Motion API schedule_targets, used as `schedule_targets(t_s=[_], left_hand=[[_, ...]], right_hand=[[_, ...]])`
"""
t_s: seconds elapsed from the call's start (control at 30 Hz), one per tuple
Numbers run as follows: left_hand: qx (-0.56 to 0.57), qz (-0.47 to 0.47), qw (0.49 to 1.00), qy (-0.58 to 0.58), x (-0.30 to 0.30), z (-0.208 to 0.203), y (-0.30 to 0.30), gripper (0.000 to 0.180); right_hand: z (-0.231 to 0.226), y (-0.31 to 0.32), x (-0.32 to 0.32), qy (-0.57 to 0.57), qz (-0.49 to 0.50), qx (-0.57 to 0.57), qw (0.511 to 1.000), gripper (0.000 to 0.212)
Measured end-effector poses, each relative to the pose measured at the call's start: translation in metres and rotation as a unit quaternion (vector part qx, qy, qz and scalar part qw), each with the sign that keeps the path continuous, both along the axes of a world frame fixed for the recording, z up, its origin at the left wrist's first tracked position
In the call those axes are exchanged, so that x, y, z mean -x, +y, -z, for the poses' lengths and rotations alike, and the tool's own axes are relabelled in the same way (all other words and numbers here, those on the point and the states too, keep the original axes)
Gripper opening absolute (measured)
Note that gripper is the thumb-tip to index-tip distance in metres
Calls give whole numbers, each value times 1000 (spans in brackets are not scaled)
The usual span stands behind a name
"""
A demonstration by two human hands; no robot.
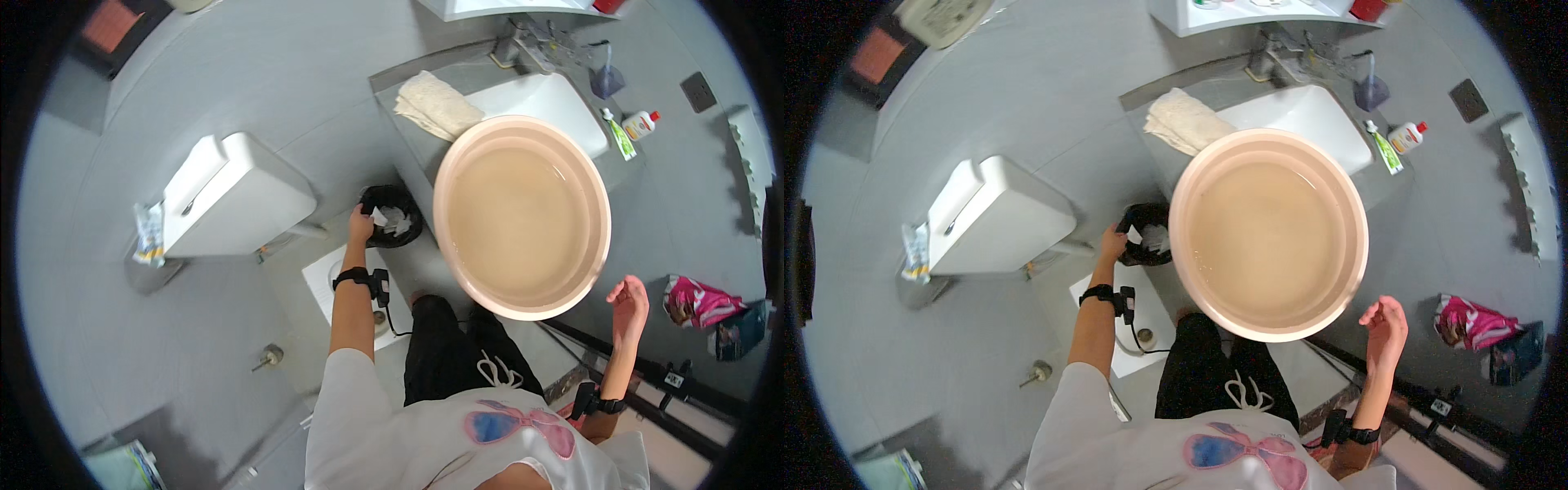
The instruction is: The person wrings out a cloth in a bucket of water, wipes the inside surfaces of a shelving unit, and then carries the bucket to a bathroom to empty and rinse it.
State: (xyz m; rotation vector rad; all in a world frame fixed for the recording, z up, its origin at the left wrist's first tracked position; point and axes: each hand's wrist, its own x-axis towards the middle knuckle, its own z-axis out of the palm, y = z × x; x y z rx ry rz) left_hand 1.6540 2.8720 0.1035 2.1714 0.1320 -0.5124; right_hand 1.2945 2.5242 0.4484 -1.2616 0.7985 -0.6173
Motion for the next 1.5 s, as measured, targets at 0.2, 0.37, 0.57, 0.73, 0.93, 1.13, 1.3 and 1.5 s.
schedule_targets(t_s=[0.2,0.37,0.57,0.73,0.93,1.13,1.3,1.5], left_hand=[[67,10,974,217,1,1,8,77],[151,28,977,148,36,-98,-7,69],[476,130,855,159,137,-244,-67,65],[525,-12,850,31,165,-263,-92,65],[501,-43,865,-3,206,-260,-73,79],[479,-162,862,-9,282,-269,-42,79],[463,-275,841,-48,348,-274,-13,81],[394,-387,831,-73,406,-274,38,84]], right_hand=[[19,12,25,61,61,15,996,14],[56,-6,11,116,75,-7,990,29],[61,-32,-48,87,-41,-172,980,48],[70,-35,-64,132,-132,-100,977,56],[66,-26,-52,120,-174,-21,977,60],[49,-11,-49,153,-275,-21,949,56],[47,20,-53,143,-380,-25,914,50],[55,88,-63,144,-482,-40,863,50]])
